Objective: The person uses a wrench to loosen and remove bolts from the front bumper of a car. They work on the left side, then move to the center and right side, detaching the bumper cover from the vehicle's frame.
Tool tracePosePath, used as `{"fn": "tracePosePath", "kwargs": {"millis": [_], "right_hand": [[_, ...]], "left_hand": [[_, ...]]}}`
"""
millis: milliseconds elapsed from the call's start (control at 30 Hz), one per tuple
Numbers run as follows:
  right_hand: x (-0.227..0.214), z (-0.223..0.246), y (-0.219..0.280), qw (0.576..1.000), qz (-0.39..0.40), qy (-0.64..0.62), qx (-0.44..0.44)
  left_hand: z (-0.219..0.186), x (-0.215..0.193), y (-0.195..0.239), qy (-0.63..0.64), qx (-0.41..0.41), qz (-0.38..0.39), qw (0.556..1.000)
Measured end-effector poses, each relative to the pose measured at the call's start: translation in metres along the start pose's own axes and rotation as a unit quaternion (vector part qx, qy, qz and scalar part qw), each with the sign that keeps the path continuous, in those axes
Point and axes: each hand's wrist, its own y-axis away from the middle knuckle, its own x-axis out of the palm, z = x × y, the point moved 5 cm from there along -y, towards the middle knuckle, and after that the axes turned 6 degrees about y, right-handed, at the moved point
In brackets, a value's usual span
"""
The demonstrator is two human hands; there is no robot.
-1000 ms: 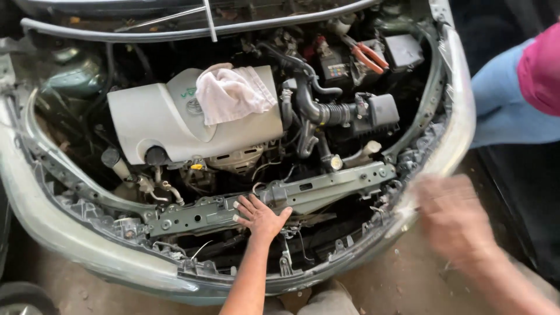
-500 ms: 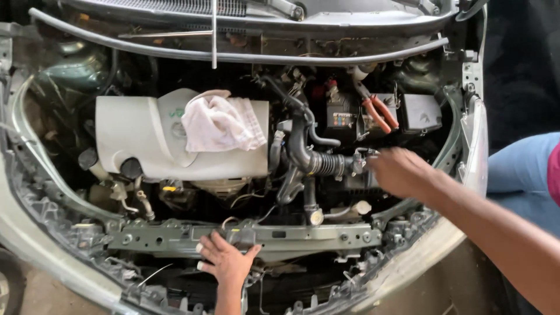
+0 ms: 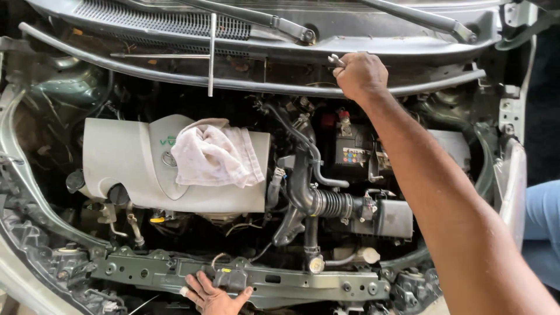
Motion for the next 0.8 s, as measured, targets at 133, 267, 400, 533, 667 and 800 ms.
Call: {"fn": "tracePosePath", "kwargs": {"millis": [133, 267, 400, 533, 667, 800], "right_hand": [[0.021, -0.005, -0.019, 0.995, 0.033, 0.095, 0.017], [0.027, -0.004, -0.013, 0.992, 0.049, 0.109, 0.027], [0.01, -0.007, 0.013, 0.999, -0.018, 0.022, 0.02], [-0.031, 0.026, 0.079, 0.967, 0.067, -0.24, 0.048], [-0.017, 0.037, 0.173, 0.827, 0.153, -0.539, 0.055], [-0.004, 0.056, 0.259, 0.544, 0.23, -0.807, -0.007]], "left_hand": [[0.007, 0.005, -0.005, 0.054, 0.131, -0.149, 0.979], [-0.004, -0.009, 0.001, 0.051, 0.128, -0.134, 0.981], [0.0, -0.002, -0.005, 0.006, -0.009, 0.025, 1.0], [-0.012, -0.014, -0.002, -0.023, -0.053, 0.061, 0.996], [-0.012, -0.021, 0.005, -0.014, -0.039, 0.09, 0.995], [-0.013, -0.017, 0.001, 0.008, -0.009, 0.119, 0.993]]}}
